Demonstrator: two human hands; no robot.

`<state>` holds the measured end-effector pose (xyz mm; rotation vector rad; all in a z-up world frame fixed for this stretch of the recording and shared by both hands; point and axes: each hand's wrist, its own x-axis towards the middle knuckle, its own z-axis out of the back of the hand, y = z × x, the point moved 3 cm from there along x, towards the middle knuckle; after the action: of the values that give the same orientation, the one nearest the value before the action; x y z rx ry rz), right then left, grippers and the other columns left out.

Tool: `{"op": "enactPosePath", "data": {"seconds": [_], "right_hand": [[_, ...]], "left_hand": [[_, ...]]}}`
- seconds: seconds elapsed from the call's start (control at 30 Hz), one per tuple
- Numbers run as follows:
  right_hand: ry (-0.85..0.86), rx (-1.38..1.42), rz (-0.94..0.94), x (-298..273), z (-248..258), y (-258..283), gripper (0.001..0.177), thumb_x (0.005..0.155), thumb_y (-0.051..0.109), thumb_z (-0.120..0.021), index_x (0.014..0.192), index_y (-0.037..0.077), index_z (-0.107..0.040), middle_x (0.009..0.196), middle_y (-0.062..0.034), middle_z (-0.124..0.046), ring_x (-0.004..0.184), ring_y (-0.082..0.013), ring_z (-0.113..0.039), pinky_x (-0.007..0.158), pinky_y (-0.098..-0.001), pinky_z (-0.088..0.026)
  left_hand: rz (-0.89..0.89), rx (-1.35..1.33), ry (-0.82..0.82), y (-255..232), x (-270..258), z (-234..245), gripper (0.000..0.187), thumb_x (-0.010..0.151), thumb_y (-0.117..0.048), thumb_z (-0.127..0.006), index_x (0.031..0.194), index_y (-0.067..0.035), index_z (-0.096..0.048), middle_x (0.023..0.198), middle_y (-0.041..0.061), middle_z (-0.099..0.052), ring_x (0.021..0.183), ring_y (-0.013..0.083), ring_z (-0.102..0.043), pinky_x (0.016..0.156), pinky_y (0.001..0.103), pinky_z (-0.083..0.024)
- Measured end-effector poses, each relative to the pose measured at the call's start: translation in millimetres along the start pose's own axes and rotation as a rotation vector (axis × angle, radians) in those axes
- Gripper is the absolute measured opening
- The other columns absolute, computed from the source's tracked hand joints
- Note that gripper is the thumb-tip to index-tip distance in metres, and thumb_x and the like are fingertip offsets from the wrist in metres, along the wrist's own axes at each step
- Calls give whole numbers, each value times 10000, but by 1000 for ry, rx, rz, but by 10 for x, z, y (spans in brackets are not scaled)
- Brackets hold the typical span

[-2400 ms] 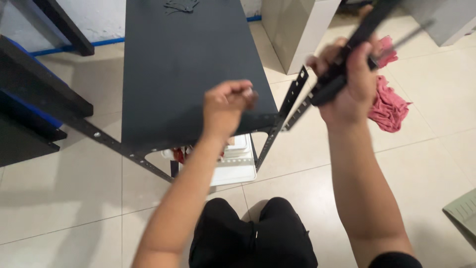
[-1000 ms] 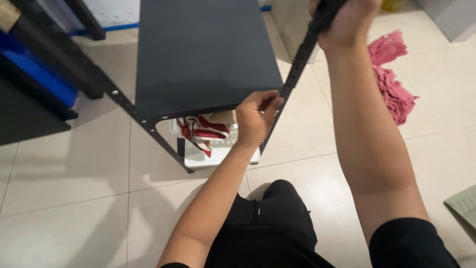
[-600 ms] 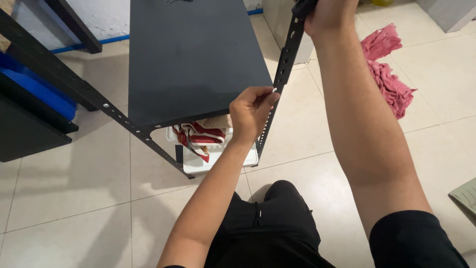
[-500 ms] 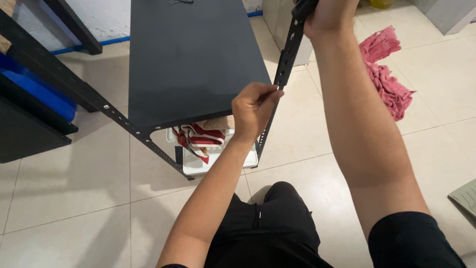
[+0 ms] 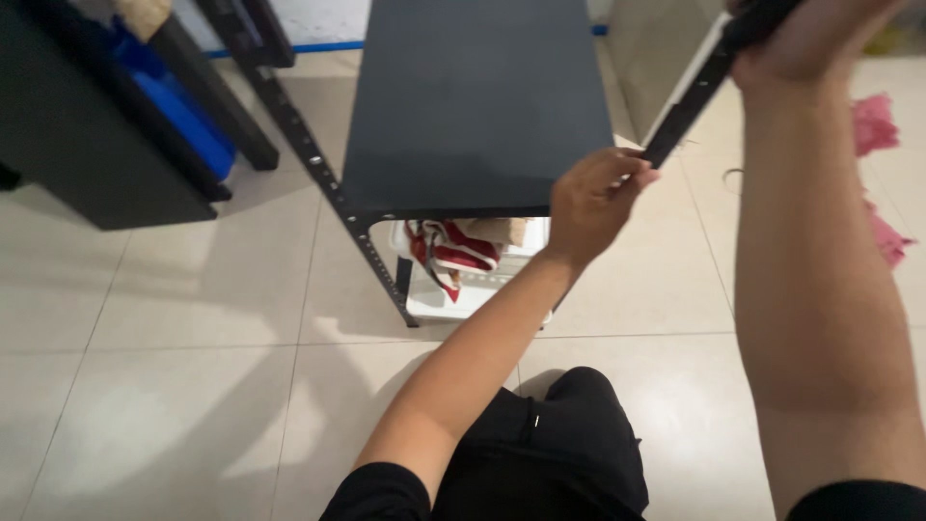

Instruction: The person assembles a metal shelving unit by attaching vertical uprights to a horizontal shelf using a screwdriver and screws. They align the uprights, insert screws into the holes, and tighten them to secure the frame.

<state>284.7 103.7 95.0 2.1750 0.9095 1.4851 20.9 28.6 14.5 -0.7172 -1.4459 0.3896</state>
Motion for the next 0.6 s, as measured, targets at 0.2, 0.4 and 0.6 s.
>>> {"op": "enactPosePath", "data": {"seconds": [0.2, 0.4, 0.6], "right_hand": [[-36, 60, -34, -36, 113, 6, 592, 1074, 546, -351, 809, 27, -453, 686, -105, -404, 609, -270, -407, 589, -358, -302], [-46, 20, -57, 5, 245, -116, 579, 1103, 517, -343, 804, 32, -443, 684, -104, -396, 614, -259, -391, 592, -347, -284], [-44, -45, -65, 3, 376, -167, 570, 1132, 487, -334, 799, 36, -433, 682, -103, -389, 620, -247, -375, 595, -335, -265]], "left_hand": [[100, -16, 5, 15, -100, 62, 123, 949, -150, -756, 982, -35, -726, 1018, 85, -750, 842, 161, -727, 710, 253, -623], [77, -40, -293, 120, -345, 1028, 117, 972, -81, -754, 1067, -41, -698, 862, 48, -730, 726, 87, -697, 624, 235, -595], [85, 324, -558, 140, -385, 2269, 417, 971, -31, -732, 1356, 6, -576, 951, 58, -740, 786, 92, -698, 686, 226, -589]]}}
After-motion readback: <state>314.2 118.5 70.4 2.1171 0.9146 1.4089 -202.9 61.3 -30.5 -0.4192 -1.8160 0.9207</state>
